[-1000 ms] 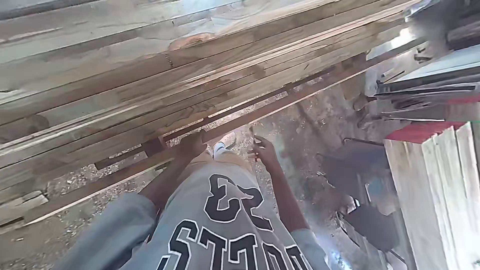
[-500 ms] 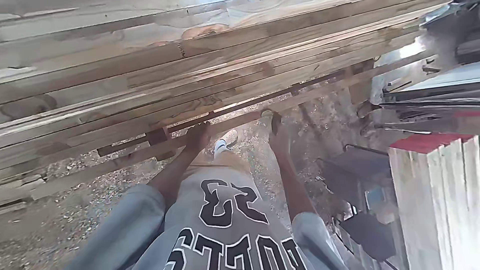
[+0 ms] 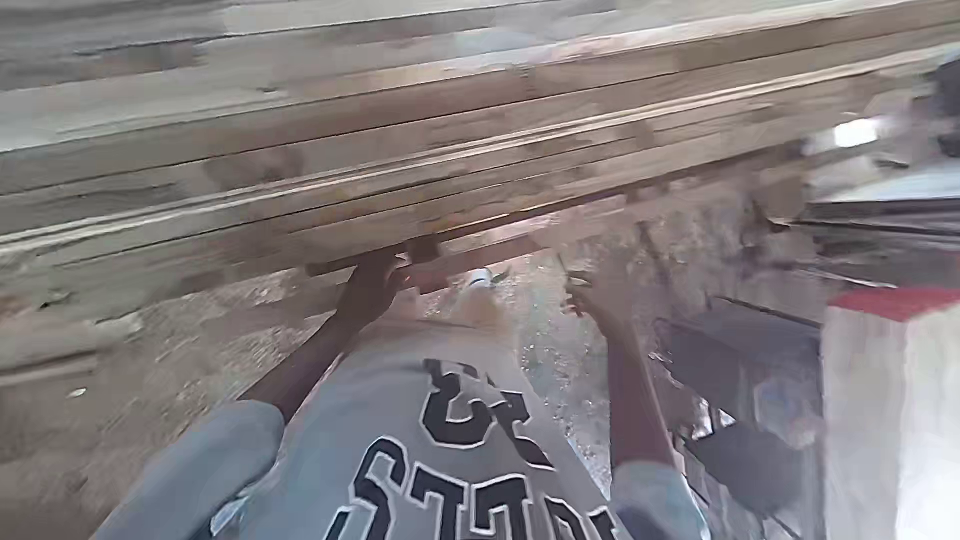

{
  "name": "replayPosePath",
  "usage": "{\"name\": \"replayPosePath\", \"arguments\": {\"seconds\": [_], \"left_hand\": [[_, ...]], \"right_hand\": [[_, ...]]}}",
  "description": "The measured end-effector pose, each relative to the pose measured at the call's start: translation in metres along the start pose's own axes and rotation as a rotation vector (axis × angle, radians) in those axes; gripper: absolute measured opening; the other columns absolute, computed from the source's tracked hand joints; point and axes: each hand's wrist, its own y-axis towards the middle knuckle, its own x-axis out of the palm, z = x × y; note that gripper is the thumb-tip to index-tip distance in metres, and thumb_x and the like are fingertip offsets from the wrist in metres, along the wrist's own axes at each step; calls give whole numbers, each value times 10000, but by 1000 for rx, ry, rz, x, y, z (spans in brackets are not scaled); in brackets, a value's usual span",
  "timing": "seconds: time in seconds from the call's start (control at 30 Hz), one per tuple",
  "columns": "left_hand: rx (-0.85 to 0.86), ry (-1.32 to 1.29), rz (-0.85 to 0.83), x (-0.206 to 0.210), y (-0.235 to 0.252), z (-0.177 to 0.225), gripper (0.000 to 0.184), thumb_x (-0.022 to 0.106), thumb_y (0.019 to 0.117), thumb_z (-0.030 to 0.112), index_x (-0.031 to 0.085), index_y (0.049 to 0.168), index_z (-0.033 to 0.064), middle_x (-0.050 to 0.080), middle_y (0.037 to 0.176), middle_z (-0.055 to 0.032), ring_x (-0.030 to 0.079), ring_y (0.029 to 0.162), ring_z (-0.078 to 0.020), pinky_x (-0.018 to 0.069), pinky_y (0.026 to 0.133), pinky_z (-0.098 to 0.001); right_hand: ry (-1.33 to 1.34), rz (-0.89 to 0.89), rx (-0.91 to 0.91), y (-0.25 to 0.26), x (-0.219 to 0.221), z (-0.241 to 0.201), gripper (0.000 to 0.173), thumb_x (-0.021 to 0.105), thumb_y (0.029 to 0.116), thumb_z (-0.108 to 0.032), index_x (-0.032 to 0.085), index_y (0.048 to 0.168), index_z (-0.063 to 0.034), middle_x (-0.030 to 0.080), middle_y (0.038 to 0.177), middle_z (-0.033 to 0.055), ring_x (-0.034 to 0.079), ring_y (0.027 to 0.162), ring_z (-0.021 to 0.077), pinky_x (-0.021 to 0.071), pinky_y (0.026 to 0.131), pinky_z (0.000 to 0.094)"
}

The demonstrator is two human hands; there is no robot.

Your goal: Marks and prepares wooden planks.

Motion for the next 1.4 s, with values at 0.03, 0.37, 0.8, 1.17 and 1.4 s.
{"name": "replayPosePath", "arguments": {"seconds": [0.03,0.37,0.8,1.17,1.4], "left_hand": [[-156,2,-38,-22,-24,-27,413,580,1020,433,688,1270,122,685,1267,-138,632,1226,-317,481,1070,-575],[-277,29,-369,-127,-136,-204,517,596,1025,478,635,1364,90,644,1370,-155,587,1315,-324,415,1135,-584],[-354,-59,-666,-127,-115,-223,479,574,1040,458,676,1237,34,728,1015,-185,710,897,-326,556,884,-570],[-140,-98,-530,-116,-129,-234,487,661,1003,420,673,1281,19,685,1235,-233,643,1196,-374,450,1084,-596],[-281,-501,-788,-112,-121,-251,486,669,1008,354,575,1354,26,739,979,-162,734,759,-268,630,724,-438]], "right_hand": [[120,3,-24,-9,22,11,419,575,1035,-107,520,1439,-14,681,1105,213,725,767,240,632,671,384],[328,-17,-432,-74,243,45,512,546,1011,-85,445,1504,12,643,1256,181,745,831,211,658,658,363],[-145,190,-712,-91,363,38,430,566,1018,-127,567,1437,-30,605,1305,268,683,1061,341,597,884,446],[-119,396,-693,-111,443,28,447,582,1009,-109,559,1449,-33,603,1309,283,690,1038,400,590,879,513],[-253,460,-570,-106,458,-9,523,567,1022,-102,470,1536,-105,566,1347,283,688,1018,411,593,868,518]]}}
